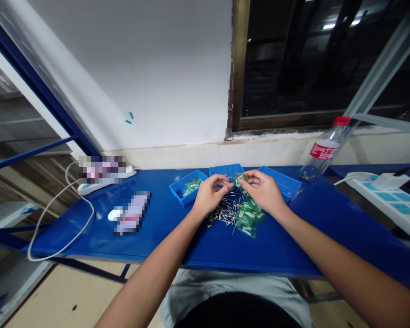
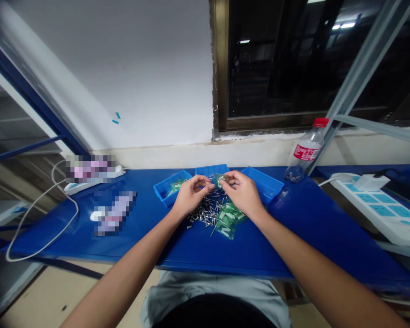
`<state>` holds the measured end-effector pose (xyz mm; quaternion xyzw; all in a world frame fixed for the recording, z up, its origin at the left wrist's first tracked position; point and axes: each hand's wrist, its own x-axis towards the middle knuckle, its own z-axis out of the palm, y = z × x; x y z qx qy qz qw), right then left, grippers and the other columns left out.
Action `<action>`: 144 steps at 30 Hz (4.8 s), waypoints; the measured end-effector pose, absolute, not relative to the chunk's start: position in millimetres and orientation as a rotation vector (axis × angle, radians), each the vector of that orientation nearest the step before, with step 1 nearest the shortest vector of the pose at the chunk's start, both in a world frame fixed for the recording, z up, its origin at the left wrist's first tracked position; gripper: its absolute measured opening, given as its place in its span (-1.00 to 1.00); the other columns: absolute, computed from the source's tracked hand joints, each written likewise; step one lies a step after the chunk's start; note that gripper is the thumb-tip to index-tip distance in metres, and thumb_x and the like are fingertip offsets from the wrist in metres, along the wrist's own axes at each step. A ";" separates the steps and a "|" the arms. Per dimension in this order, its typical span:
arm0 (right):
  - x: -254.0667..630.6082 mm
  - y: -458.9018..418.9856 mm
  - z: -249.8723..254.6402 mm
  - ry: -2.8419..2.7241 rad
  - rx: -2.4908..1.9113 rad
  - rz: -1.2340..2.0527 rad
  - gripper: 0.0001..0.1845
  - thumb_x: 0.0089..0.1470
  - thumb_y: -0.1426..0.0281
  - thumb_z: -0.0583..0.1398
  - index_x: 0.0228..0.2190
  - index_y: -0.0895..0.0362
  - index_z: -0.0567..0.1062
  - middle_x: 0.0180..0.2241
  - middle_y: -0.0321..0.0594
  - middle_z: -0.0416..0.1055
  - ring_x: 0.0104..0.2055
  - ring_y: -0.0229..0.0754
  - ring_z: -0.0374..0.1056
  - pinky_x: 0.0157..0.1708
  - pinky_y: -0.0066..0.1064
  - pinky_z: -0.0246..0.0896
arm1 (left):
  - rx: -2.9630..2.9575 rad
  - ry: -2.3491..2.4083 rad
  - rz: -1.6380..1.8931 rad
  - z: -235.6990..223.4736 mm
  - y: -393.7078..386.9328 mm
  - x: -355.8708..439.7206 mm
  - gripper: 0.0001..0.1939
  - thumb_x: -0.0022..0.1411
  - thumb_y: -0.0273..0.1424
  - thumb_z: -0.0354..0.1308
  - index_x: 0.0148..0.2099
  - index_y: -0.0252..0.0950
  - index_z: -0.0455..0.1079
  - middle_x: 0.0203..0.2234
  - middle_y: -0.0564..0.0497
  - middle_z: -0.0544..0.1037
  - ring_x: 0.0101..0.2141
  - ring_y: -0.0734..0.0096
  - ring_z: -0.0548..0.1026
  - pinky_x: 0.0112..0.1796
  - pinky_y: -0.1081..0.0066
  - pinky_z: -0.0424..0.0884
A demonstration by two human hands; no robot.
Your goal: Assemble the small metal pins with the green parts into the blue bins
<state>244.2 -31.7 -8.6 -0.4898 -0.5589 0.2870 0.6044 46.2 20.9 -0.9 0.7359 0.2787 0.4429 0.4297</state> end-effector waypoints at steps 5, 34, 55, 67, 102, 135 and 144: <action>242.0 -32.8 -7.5 -1.444 -1.097 0.691 -0.60 0.02 0.23 0.43 -0.11 0.08 0.56 -0.17 -0.11 0.59 -0.11 -0.04 0.55 -0.11 -0.17 0.56 | 1.902 0.584 1.004 4.1 15.9 45.7 -0.55 0.25 -0.18 0.39 0.11 -0.28 0.55 0.02 -0.21 0.60 -0.02 0.16 0.62 -0.04 0.20 0.61; 252.9 -32.1 -2.1 -1.407 -1.132 0.441 -0.91 0.09 0.34 0.30 -0.39 0.04 0.65 -0.01 -0.06 0.44 0.07 0.04 0.43 -0.12 -0.16 0.50 | 1.958 0.657 1.140 7.0 25.5 38.9 -0.82 0.31 -0.48 0.22 -0.15 -0.21 0.66 0.11 -0.13 0.56 0.20 0.12 0.47 0.17 0.07 0.43; 242.5 -36.3 -0.1 -1.490 -1.124 0.491 -0.81 0.20 0.25 0.28 -0.17 0.04 0.60 -0.12 -0.12 0.57 -0.13 -0.06 0.53 -0.14 -0.19 0.51 | 1.974 0.633 1.044 -1.8 27.3 43.4 -0.73 0.34 -0.24 0.29 -0.02 -0.29 0.61 -0.01 -0.18 0.60 0.04 0.16 0.56 0.08 0.16 0.52; 245.2 -38.5 4.3 -1.475 -1.172 0.273 -0.78 0.27 0.22 0.25 -0.15 0.08 0.58 -0.12 -0.09 0.54 -0.15 -0.07 0.52 -0.20 -0.23 0.51 | 2.397 0.830 1.138 10.8 14.8 38.8 -0.80 0.39 -0.42 0.17 0.02 -0.24 0.50 -0.13 -0.07 0.66 -0.19 0.28 0.62 -0.15 0.29 0.55; 249.4 -28.2 -18.6 -2.185 -1.373 0.092 -0.89 0.22 0.41 0.30 -0.23 0.03 0.66 -0.24 -0.18 0.64 -0.11 0.00 0.51 -0.04 -0.18 0.41 | 2.838 1.478 1.088 24.9 27.0 12.3 -0.62 0.51 -0.21 -0.02 -0.15 -0.28 0.56 -0.11 -0.17 0.62 -0.09 0.04 0.50 -0.07 0.09 0.35; 246.9 -37.5 -2.8 -2.127 -1.228 -0.001 -0.74 0.15 0.58 0.15 -0.15 0.09 0.50 -0.24 -0.18 0.47 -0.27 -0.14 0.42 -0.20 -0.31 0.35 | 2.576 0.758 1.032 12.8 13.8 37.5 -0.74 0.50 -0.33 0.03 -0.09 -0.26 0.55 -0.16 -0.10 0.65 -0.10 0.18 0.55 0.05 0.19 0.41; 245.9 -42.1 9.4 -1.750 -1.175 0.177 -0.90 0.22 0.40 0.24 -0.28 0.05 0.60 -0.26 -0.20 0.58 -0.29 -0.13 0.50 -0.24 -0.26 0.45 | 2.112 0.757 0.912 11.5 11.2 40.0 -0.60 0.46 -0.11 0.09 0.12 -0.19 0.57 -0.22 -0.03 0.72 -0.23 0.17 0.68 -0.12 0.27 0.54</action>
